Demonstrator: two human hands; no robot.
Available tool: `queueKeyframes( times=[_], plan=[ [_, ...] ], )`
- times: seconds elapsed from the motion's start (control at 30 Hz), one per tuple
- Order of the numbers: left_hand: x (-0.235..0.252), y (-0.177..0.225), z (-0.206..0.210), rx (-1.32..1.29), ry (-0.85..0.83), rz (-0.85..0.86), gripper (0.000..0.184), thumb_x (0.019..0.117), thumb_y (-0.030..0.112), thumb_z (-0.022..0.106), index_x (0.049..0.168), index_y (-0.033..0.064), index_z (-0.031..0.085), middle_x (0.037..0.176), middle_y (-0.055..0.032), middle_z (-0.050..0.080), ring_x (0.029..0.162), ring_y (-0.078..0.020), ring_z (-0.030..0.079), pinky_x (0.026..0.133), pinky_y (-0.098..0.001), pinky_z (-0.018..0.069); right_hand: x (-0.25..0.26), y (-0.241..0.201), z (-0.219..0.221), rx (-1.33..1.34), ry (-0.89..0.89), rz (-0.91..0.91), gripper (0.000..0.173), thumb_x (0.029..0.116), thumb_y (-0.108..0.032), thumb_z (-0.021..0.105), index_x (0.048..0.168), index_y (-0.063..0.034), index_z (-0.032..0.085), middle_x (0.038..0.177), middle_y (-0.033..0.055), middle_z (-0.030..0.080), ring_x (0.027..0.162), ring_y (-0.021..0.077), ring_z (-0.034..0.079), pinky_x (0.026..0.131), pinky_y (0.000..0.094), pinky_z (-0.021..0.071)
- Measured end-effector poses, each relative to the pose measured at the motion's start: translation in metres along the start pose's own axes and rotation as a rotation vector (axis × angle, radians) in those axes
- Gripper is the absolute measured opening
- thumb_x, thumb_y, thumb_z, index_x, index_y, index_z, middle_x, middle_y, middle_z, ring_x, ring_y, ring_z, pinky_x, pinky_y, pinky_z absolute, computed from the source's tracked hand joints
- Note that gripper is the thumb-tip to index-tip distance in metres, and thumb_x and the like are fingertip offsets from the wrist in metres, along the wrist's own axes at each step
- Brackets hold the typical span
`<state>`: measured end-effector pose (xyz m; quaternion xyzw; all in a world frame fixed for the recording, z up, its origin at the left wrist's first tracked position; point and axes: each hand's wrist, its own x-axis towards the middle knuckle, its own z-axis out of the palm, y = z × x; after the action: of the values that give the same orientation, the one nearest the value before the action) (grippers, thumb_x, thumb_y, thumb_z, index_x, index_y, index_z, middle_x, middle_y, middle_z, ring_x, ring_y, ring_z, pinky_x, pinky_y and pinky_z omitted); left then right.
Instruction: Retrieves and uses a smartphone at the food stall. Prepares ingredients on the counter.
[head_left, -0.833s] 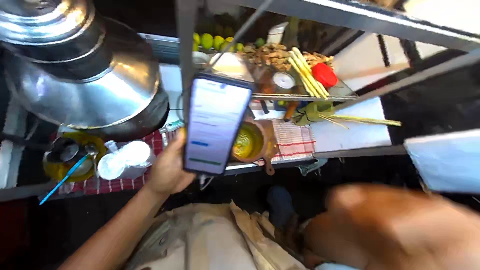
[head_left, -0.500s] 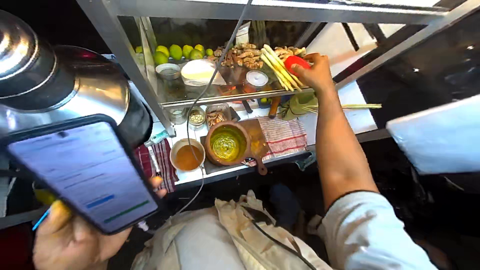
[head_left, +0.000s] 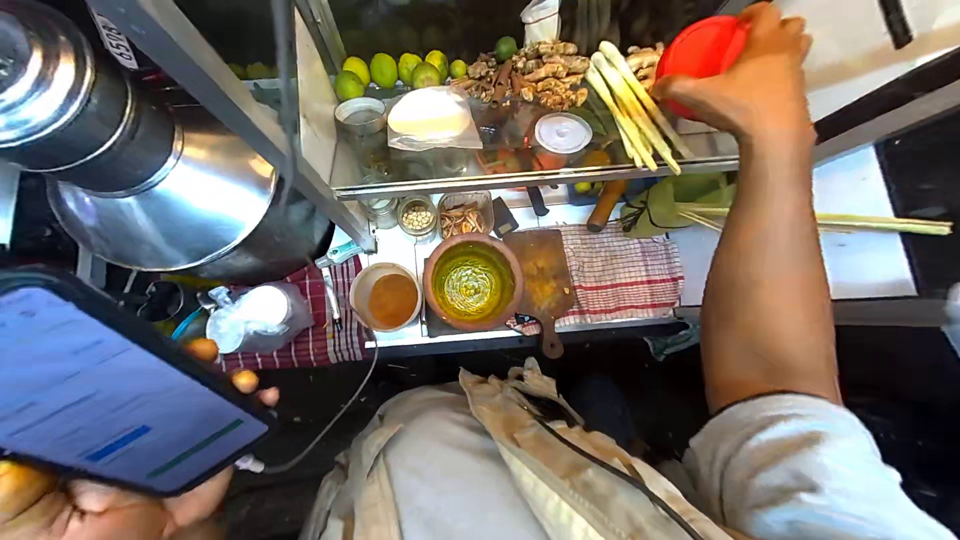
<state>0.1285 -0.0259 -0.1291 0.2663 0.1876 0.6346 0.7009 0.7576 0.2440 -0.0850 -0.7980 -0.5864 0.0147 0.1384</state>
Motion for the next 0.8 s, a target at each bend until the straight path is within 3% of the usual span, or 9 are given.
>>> queueKeyframes(
  times=[0.1,0.17,0.23,0.33,0.4,0.5,0.63,0.7,0.8],
  plan=[
    [0.001,0.024,-0.005,0.165,0.005,0.061,0.064,0.0962,0.05,0.053,0.143,0.0059,0.054,0.142,-0.0206,0.056,0.121,-0.0379,0.061,0.099,-0.0555,0.0529,-0.084,-0.08,-0.01,0.161,-0.055,-0.34,0.111,0.0713,-0.071,0.075,0.155,-0.008,0.038,0.148,0.0311,0.044,0.135,0.0478,0.046,0.107,0.0663,0.0402],
    [0.003,0.043,-0.006,0.287,0.013,0.12,0.06,0.0992,0.048,0.049,0.143,0.0066,0.053,0.145,-0.0178,0.054,0.12,-0.0356,0.062,0.098,-0.053,0.0541,-0.145,-0.135,0.005,0.263,-0.238,-0.526,0.114,0.0639,-0.059,0.086,0.156,-0.0128,0.037,0.151,0.0261,0.043,0.136,0.0444,0.046,0.107,0.0642,0.0433],
    [0.005,0.061,-0.003,0.403,0.047,0.169,0.057,0.0985,0.046,0.051,0.141,0.0096,0.054,0.144,-0.013,0.055,0.117,-0.0305,0.064,0.096,-0.0476,0.0564,-0.191,-0.18,0.038,0.281,-0.383,-0.718,0.115,0.0591,-0.055,0.091,0.154,-0.0134,0.041,0.152,0.022,0.044,0.137,0.0421,0.045,0.108,0.0595,0.0448],
    [0.005,0.085,-0.005,0.51,0.066,0.228,0.053,0.0995,0.043,0.05,0.142,0.0118,0.052,0.143,-0.0097,0.056,0.114,-0.0262,0.065,0.095,-0.0431,0.0573,-0.222,-0.224,0.1,0.238,-0.472,-0.948,0.109,0.0619,-0.061,0.087,0.152,-0.0146,0.047,0.15,0.0209,0.047,0.137,0.0403,0.047,0.109,0.0544,0.0456],
    [0.003,0.095,-0.011,0.532,0.079,0.277,0.051,0.1019,0.042,0.044,0.141,0.0101,0.051,0.14,-0.0111,0.057,0.115,-0.0281,0.064,0.095,-0.0452,0.0574,-0.232,-0.248,0.126,0.195,-0.536,-0.993,0.109,0.0613,-0.057,0.09,0.151,-0.0122,0.048,0.149,0.0228,0.048,0.135,0.0415,0.048,0.109,0.0544,0.0449],
    [0.0,0.097,-0.018,0.521,0.12,0.324,0.059,0.1036,0.049,0.024,0.141,0.0102,0.049,0.14,-0.0136,0.056,0.116,-0.0315,0.063,0.094,-0.0501,0.0566,-0.243,-0.268,0.151,0.157,-0.596,-0.996,0.111,0.0594,-0.051,0.094,0.152,-0.0102,0.047,0.149,0.0245,0.047,0.135,0.0428,0.049,0.111,0.0547,0.0435],
    [0.005,0.084,-0.028,0.343,0.077,0.264,0.056,0.0997,0.047,0.037,0.139,0.0093,0.051,0.141,-0.0192,0.054,0.118,-0.0385,0.062,0.092,-0.0573,0.0559,-0.245,-0.281,0.156,0.083,-0.669,-0.93,0.114,0.0584,-0.045,0.097,0.154,-0.0106,0.045,0.151,0.0259,0.045,0.138,0.0459,0.045,0.115,0.0602,0.0372],
    [0.011,0.074,-0.027,0.243,0.019,0.185,0.054,0.0959,0.044,0.051,0.137,0.0094,0.054,0.139,-0.0192,0.058,0.12,-0.0382,0.061,0.095,-0.0571,0.055,-0.247,-0.284,0.151,0.063,-0.702,-0.886,0.114,0.0582,-0.042,0.098,0.154,-0.012,0.044,0.152,0.026,0.043,0.139,0.0466,0.043,0.115,0.0641,0.0342],
    [0.021,0.062,-0.032,0.147,-0.073,0.08,0.052,0.0941,0.043,0.058,0.135,0.0102,0.06,0.135,-0.017,0.062,0.122,-0.035,0.062,0.1,-0.0556,0.053,-0.249,-0.288,0.149,0.048,-0.738,-0.83,0.113,0.06,-0.04,0.098,0.154,-0.0139,0.042,0.154,0.0253,0.04,0.142,0.0462,0.041,0.115,0.0675,0.0326]
  ],
)
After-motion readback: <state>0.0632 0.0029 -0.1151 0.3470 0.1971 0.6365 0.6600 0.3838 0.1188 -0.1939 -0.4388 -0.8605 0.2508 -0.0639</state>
